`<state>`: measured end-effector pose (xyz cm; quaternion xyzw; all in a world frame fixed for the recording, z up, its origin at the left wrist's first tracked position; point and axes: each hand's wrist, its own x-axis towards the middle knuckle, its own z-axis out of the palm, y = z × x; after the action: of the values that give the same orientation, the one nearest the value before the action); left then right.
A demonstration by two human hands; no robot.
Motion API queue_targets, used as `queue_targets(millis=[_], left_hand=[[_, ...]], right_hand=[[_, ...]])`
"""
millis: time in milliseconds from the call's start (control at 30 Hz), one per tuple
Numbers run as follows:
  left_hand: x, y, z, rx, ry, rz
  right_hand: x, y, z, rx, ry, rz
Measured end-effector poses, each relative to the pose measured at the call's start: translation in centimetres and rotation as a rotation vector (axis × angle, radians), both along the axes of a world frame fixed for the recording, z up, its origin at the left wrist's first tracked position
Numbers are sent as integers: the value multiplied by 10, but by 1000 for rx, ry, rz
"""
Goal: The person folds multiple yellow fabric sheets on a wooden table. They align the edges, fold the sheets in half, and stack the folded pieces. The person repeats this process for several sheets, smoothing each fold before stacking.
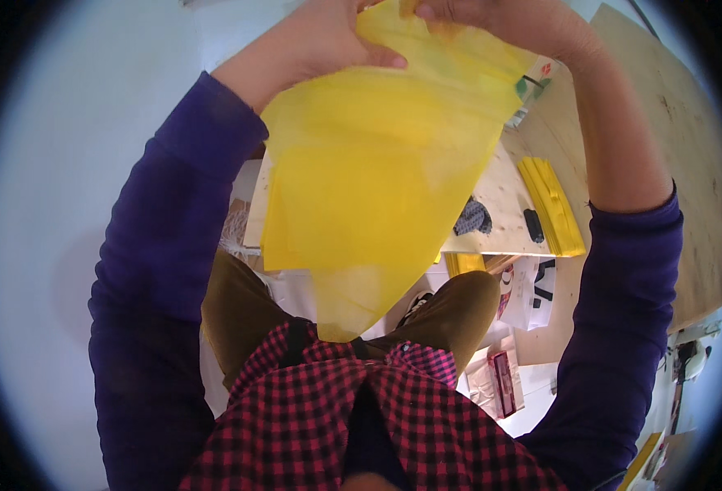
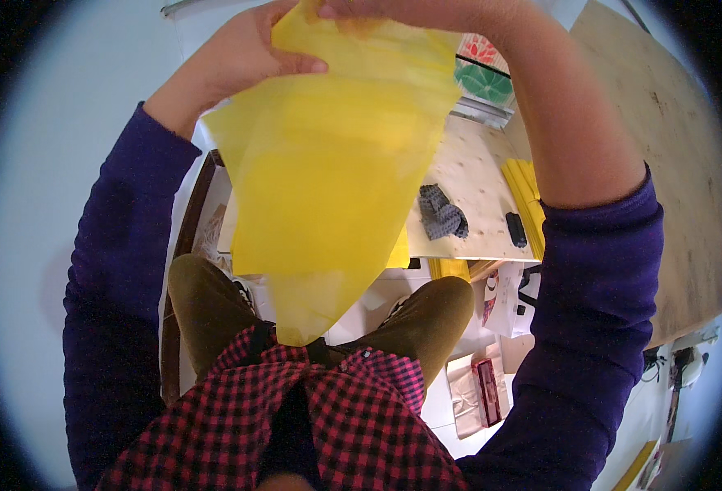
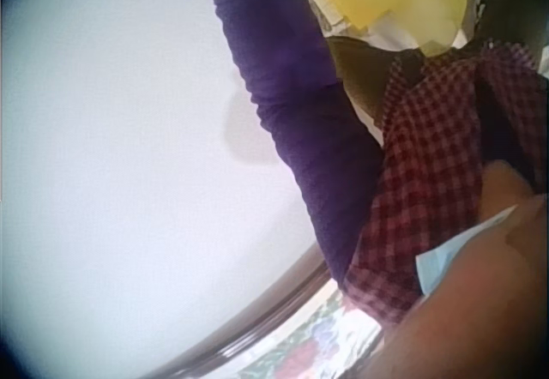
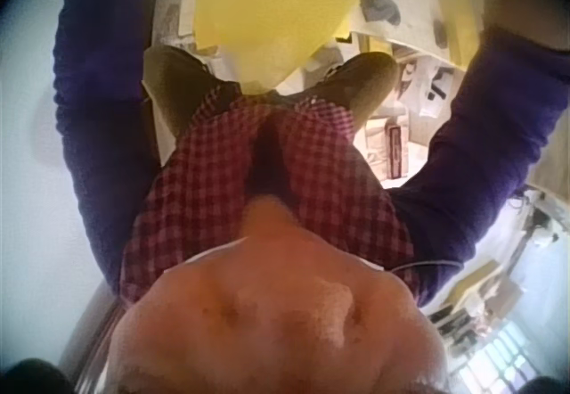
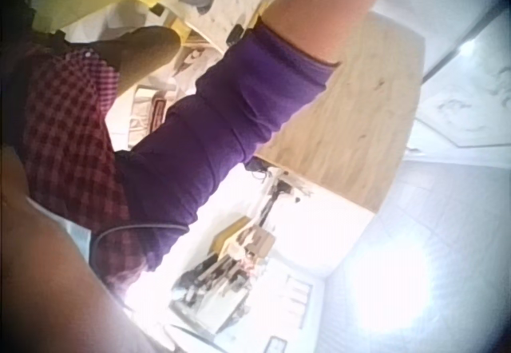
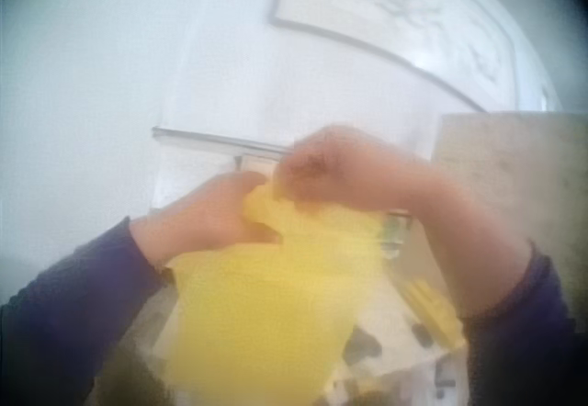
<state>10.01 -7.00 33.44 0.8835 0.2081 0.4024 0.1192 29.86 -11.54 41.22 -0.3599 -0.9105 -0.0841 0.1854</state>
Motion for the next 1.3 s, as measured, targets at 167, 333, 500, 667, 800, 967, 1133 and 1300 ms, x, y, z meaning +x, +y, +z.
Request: queue_targets(millis=[167, 333, 500, 667, 800, 967, 1133, 1300], left_hand=[[2, -4, 15, -396, -170, -86], [-17, 21, 31, -373, -162, 73], [-40, 54, 39, -484, -258, 120], [-85, 85, 8, -841, -322, 138], [-111, 102, -43, -1017, -486, 215], [-126, 102, -92, -1302, -614, 277], [-146, 114, -134, -1323, -616, 407], [-172, 128, -174, -1208, -542, 543]], right_hand=[[45, 0, -14, -246, 544, 271], [102, 12, -126, -590, 899, 274], [116, -7, -238, -1059, 1088, 280], [100, -26, -312, -1240, 1392, 330], [78, -47, -337, -1132, 1592, 418], [27, -76, -343, -1137, 1659, 402], [-10, -92, -325, -1193, 1740, 421], [-32, -85, -320, -1275, 1786, 161]])
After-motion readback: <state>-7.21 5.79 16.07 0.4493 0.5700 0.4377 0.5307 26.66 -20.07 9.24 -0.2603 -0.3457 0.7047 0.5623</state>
